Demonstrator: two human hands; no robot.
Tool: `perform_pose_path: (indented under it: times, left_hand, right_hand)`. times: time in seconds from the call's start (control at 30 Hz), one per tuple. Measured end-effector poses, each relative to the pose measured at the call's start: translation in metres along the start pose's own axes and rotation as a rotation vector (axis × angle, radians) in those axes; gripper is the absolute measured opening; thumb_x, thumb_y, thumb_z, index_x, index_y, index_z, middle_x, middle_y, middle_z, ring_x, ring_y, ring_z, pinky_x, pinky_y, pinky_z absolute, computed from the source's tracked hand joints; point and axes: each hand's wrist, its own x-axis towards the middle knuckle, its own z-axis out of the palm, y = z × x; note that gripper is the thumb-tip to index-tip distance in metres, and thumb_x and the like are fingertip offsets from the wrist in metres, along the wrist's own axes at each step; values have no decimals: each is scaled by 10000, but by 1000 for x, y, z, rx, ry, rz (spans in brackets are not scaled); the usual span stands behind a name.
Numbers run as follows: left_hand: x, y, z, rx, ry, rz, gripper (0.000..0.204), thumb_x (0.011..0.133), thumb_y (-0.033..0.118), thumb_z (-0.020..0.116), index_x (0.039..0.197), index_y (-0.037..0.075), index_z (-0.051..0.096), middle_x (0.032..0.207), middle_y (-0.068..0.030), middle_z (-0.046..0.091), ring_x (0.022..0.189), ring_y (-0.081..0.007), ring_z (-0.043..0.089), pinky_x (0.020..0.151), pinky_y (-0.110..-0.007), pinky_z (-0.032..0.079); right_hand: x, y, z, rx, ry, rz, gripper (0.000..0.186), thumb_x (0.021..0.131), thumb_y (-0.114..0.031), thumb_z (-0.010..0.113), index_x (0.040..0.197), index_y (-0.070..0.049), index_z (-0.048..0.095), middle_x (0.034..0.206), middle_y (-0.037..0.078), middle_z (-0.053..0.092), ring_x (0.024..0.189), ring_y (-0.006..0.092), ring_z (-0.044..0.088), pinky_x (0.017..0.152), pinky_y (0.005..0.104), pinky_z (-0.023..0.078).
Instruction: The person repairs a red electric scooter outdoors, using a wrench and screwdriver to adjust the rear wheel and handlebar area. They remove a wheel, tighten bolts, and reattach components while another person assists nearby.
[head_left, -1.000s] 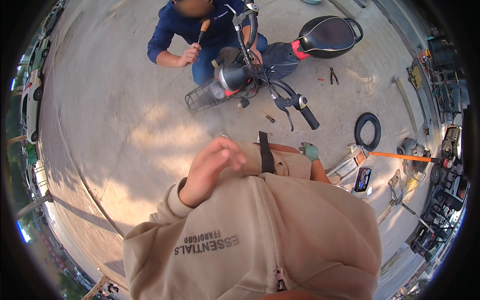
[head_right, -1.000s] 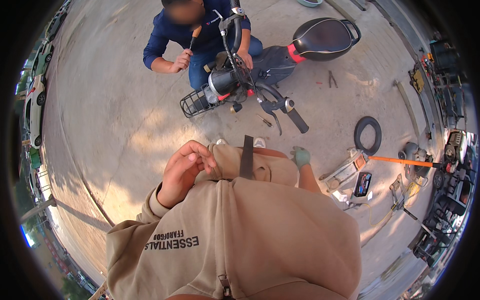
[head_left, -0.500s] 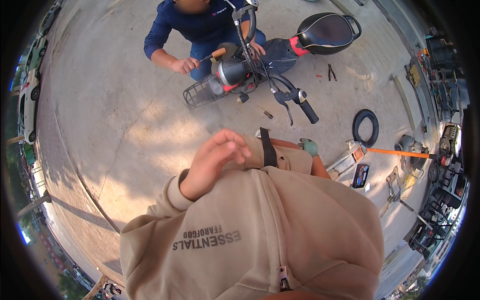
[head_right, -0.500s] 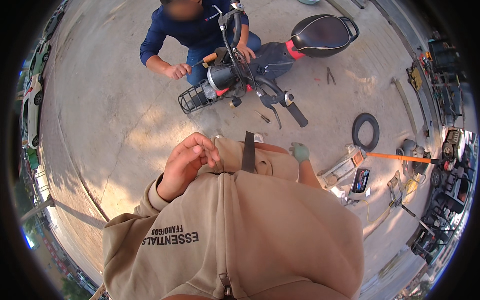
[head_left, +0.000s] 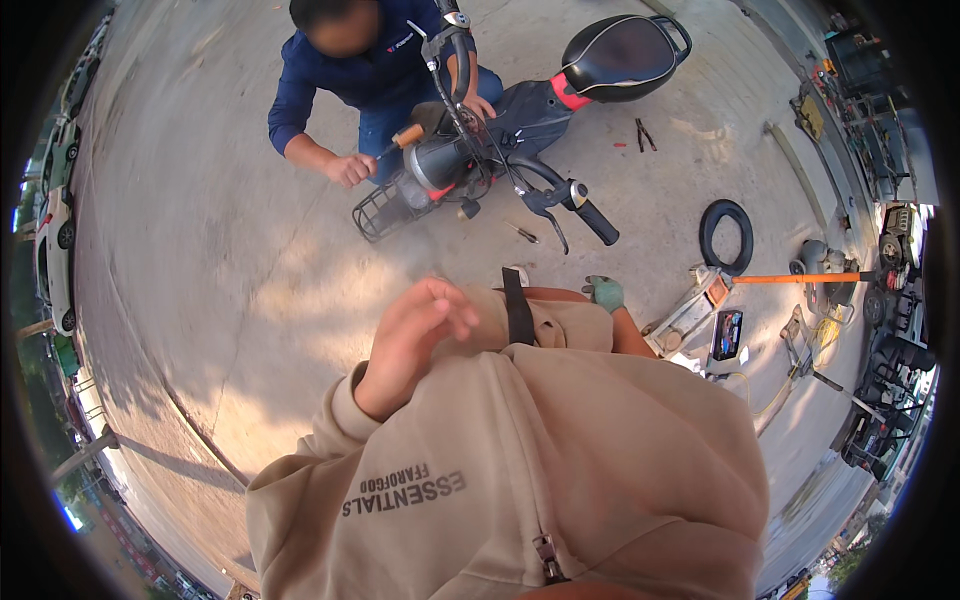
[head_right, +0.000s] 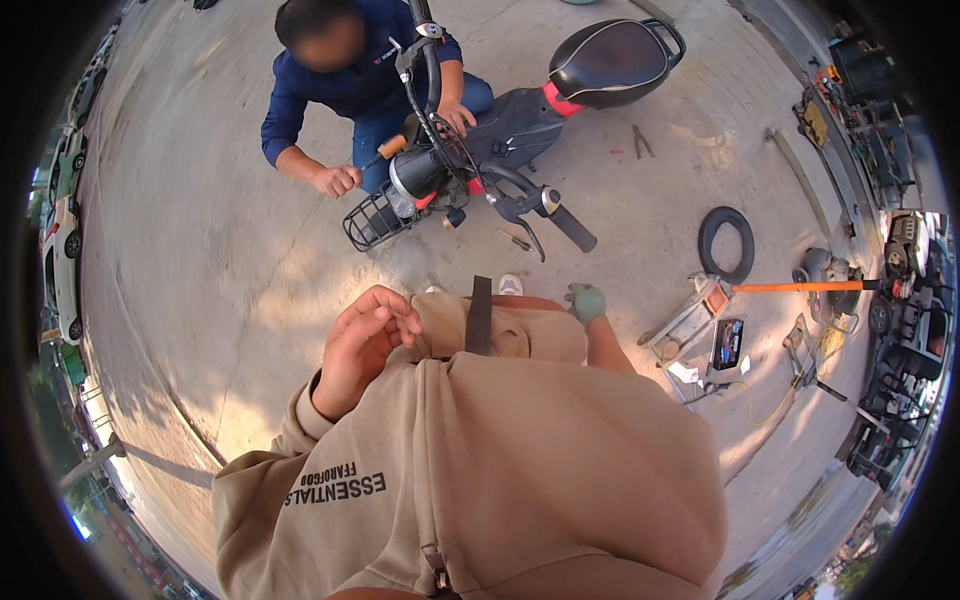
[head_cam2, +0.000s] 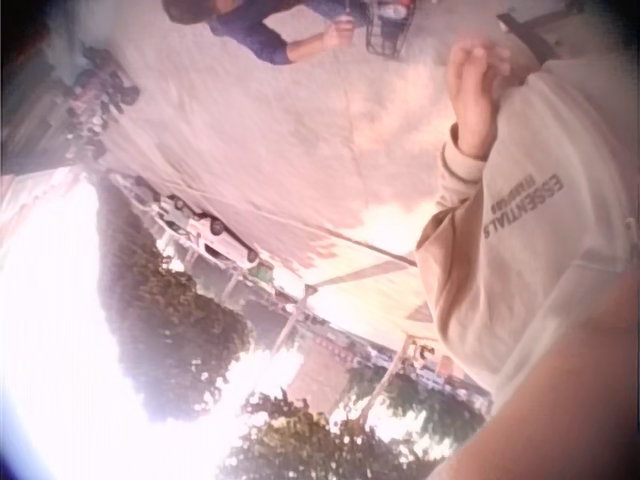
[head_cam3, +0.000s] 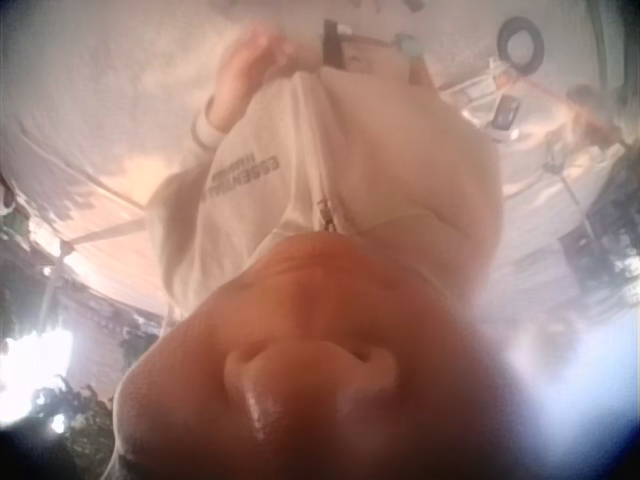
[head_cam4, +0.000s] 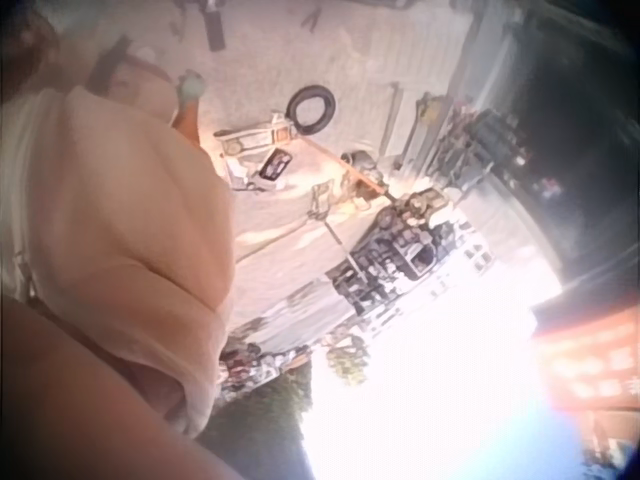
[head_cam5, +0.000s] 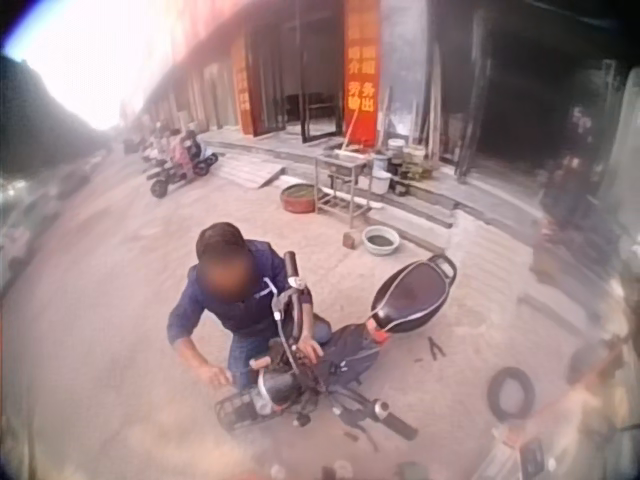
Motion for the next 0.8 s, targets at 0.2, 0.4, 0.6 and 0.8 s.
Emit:
perform_pose_path:
  times: [0.2,0.4,0.6,0.8]
  left_hand:
    - [1,-7,9,10,24,-18,226,1013,220,523,1109,21,571,1013,-97,660,889,-142,578,844,-293,466]
    - [8,-10,15,14,20,-49,209,1012,209,521,1104,29,572,1009,-87,658,892,-132,575,846,-290,464]
    - [18,-8,23,10,17,-62,174,1015,191,512,1085,44,574,1013,-73,652,893,-122,570,851,-276,457]
    - [13,-19,39,20,54,-31,205,1020,206,493,1083,30,578,1004,-103,647,888,-140,577,834,-289,468]
  right_hand:
    - [1,16,-7,49,2,52,365,937,-230,565,1174,35,646,882,160,696,503,197,564,466,346,473]
    - [-1,23,-17,-8,-16,29,365,938,-233,564,1185,21,653,903,169,721,545,194,584,496,338,484]
    - [6,21,-28,-153,-85,-80,366,931,-236,568,1184,13,660,945,177,736,611,203,618,537,344,507]
    - [2,13,-38,-66,-62,16,362,931,-231,580,1177,22,659,936,174,727,600,212,615,534,350,514]
